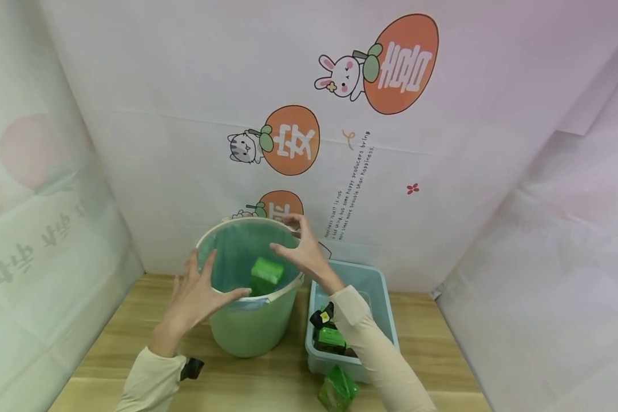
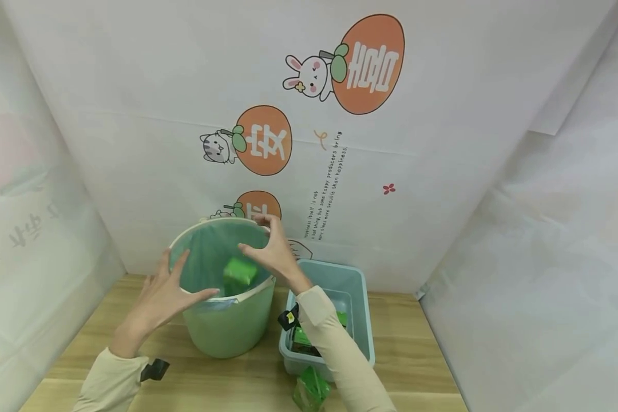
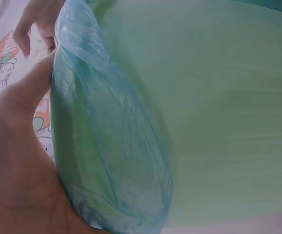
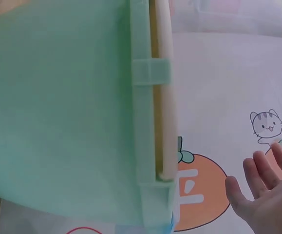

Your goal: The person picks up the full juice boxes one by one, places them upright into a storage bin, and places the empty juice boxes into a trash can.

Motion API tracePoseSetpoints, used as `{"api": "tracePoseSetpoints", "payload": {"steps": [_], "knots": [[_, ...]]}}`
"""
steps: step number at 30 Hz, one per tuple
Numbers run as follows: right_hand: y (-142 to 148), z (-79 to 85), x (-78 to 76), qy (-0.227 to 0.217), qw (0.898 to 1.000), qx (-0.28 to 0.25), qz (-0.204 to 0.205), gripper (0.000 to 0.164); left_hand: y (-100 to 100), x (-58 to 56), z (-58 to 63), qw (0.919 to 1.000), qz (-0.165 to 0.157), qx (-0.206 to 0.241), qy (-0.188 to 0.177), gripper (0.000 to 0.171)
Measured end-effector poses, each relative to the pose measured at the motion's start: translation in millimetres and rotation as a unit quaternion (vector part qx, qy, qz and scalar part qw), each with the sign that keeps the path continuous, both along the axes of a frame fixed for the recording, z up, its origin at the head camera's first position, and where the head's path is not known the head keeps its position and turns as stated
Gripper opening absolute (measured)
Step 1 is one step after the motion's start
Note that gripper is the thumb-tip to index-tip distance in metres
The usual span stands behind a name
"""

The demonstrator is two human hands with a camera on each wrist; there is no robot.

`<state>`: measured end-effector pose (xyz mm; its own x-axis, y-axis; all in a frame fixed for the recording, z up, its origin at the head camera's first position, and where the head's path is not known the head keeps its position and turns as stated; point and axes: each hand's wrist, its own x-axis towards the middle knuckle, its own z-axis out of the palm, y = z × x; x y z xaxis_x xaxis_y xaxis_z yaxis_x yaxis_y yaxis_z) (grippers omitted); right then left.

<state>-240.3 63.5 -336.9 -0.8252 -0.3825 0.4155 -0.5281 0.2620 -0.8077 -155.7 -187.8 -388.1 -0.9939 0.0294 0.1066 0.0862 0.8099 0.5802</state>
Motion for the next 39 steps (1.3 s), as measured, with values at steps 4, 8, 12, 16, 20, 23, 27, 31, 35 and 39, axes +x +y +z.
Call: {"api": "tracePoseSetpoints", "payload": {"steps": [4, 8, 12, 16, 20, 23, 27, 31, 35, 39], "knots": [[7, -6.0, 2.0, 0.007, 1.0, -0.01, 0.004, 0.073, 2, 0.6, -1.0, 1.0, -0.002, 0.002, 0.002, 0.13], [14, -8.9, 9.0, 0.003, 1.0, -0.004, 0.008, 0.07, 2, 0.9, -0.8, 1.0, 0.0, 0.002, 0.006, 0.129], [24, -12.6, 18.7, -0.004, 1.0, 0.009, 0.007, 0.068, 3, 0.1, 0.1, 1.0, 0.001, 0.004, 0.006, 0.13], [38, -18.5, 31.8, -0.015, 1.0, 0.011, 0.006, 0.067, 3, -0.6, -0.8, 1.0, 0.0, 0.005, 0.004, 0.131], [53, -25.1, 47.2, -0.024, 1.0, 0.008, -0.008, 0.066, 4, -0.6, -1.8, 0.9999, 0.002, 0.011, -0.001, 0.133], [63, -30.8, 58.3, -0.029, 0.999, 0.002, -0.019, 0.066, 4, 0.2, -1.1, 0.9999, 0.006, 0.012, -0.003, 0.133], [73, -40.7, 68.8, -0.018, 0.999, -0.016, -0.029, 0.064, 3, 1.2, 0.7, 0.9999, 0.007, 0.009, 0.0, 0.132], [82, -51.7, 77.8, -0.006, 0.999, -0.016, -0.034, 0.063, 2, 1.4, 1.4, 1.0, 0.006, 0.008, 0.003, 0.132], [89, -62.9, 90.2, -0.007, 0.999, -0.009, -0.034, 0.063, 3, 0.9, 0.6, 1.0, 0.005, 0.008, 0.002, 0.132], [93, -75.4, 103.2, -0.011, 0.999, 0.0, -0.033, 0.061, 4, 0.5, -0.3, 1.0, 0.006, 0.006, -0.001, 0.132]]}}
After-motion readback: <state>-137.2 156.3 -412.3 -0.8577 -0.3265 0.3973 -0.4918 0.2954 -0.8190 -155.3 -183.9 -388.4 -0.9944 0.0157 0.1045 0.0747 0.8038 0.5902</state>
